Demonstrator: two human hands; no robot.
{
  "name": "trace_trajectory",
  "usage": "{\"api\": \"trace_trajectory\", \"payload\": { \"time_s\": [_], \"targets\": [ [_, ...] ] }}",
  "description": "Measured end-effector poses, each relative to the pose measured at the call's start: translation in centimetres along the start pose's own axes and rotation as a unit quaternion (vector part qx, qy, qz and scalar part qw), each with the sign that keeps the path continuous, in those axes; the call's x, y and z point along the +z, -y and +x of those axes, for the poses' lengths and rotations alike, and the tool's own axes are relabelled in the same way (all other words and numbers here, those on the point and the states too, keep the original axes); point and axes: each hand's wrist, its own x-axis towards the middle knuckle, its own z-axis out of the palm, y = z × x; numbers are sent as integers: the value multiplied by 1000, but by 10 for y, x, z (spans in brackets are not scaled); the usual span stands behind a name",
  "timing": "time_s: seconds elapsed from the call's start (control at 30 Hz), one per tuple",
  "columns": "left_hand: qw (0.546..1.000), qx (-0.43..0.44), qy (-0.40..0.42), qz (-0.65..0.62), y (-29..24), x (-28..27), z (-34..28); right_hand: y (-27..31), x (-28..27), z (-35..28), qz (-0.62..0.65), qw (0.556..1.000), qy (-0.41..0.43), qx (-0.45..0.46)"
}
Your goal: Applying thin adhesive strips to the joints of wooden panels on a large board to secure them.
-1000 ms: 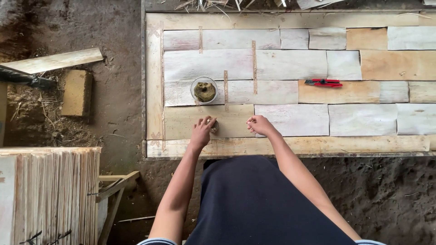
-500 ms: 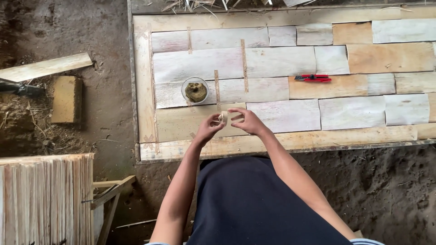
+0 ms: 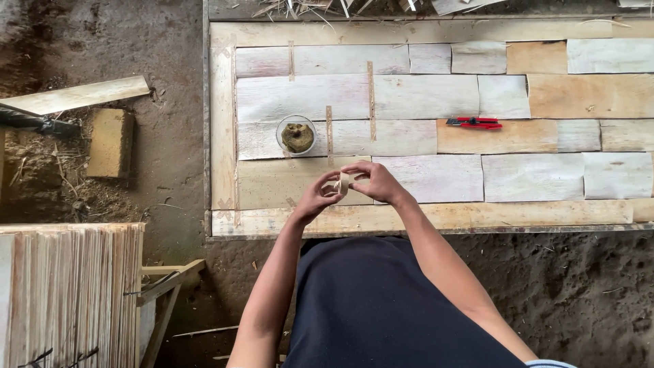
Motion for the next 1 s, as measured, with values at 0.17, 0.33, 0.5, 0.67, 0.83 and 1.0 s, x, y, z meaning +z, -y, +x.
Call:
{"api": "trace_trajectory", "payload": {
  "time_s": [0.17,0.33,0.5,0.67,0.83,1.0],
  "targets": [
    [1000,16,-17,7,18,-3,4,19,-6,-9,-32,998,23,-53],
    [999,17,-33,26,27,1,8,9,-9,-8,-79,993,8,-87],
    [997,24,-30,64,21,7,5,0,-14,-5,-81,991,-3,-103],
    [996,16,-39,73,14,11,2,-5,-15,-3,-96,988,3,-117],
    [996,15,-65,59,23,12,4,-5,-18,-4,-110,987,2,-121],
    [993,17,-96,69,40,9,11,-10,-17,-3,-107,987,1,-120]
  ]
}}
